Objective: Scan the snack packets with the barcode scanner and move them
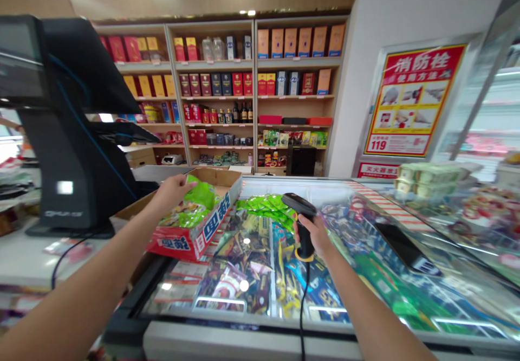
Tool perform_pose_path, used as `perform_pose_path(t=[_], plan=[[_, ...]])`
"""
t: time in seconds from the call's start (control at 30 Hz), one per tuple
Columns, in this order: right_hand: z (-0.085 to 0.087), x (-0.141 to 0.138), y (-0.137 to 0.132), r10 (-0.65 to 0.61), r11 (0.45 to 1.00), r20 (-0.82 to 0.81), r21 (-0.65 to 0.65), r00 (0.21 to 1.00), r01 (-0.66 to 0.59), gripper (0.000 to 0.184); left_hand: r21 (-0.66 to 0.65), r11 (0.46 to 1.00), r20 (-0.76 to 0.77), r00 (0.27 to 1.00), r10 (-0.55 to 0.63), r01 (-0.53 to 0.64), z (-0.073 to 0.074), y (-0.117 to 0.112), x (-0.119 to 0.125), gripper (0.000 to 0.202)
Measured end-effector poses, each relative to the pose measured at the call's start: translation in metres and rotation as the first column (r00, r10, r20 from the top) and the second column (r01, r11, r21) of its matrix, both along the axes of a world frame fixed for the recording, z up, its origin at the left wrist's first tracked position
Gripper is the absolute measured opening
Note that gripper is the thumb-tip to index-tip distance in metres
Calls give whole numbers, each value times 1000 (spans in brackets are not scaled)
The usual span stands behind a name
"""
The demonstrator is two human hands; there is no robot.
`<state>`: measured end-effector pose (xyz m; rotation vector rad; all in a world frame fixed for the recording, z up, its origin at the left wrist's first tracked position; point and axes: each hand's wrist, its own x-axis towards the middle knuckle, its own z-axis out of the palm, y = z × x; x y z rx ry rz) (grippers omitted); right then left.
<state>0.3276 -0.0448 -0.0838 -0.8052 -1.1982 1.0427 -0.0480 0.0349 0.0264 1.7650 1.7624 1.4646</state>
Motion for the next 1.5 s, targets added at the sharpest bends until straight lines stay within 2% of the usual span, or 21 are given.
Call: perform_pose_path(t=[0.1, 0.17, 0.27, 0.33, 0.47, 0.57, 0.63, 0.83, 1.03, 1.33, 1.5], plan=[[0, 0, 1, 5, 1000, 1, -4, 1000, -5, 37, 80, 996, 88, 995, -51, 44, 2, -9, 20, 35], [0, 0, 0, 14, 1000, -6, -7, 1000, -14, 37, 179, 984, 124, 991, -42, 20, 0, -13, 39, 33], [1, -1, -2, 34, 999, -15, -7, 999, -34, 37, 291, 957, 155, 987, -48, 1, -15, -14, 73, 34], [2, -2, -3, 47, 999, -20, -9, 999, -48, 37, 315, 948, 215, 970, -114, 42, -35, -12, 99, 32], [2, -3, -3, 64, 997, -40, -29, 997, -65, 36, 308, 943, 335, 913, -233, 127, -87, -6, 143, 32], [2, -4, -2, 83, 995, -35, -58, 996, -85, 38, 306, 941, 406, 874, -265, 143, -119, -4, 159, 34], [3, -5, -2, 100, 992, -12, -83, 995, -100, 36, 307, 940, 421, 864, -277, 152, -130, -5, 161, 35], [6, -11, -7, 137, 986, 44, -99, 990, -133, 28, 312, 934, 407, 864, -296, 174, -132, -10, 158, 34], [4, -10, -6, 99, 991, 23, -93, 995, -96, 29, 314, 933, 405, 864, -300, 176, -133, -10, 158, 32], [2, -10, -5, 128, 986, 38, -117, 991, -123, 30, 323, 927, 429, 844, -321, 188, -129, -13, 158, 32], [6, -5, -5, 49, 988, 6, -149, 999, -48, 33, 342, 925, 488, 810, -326, 166, -132, -9, 160, 35]])
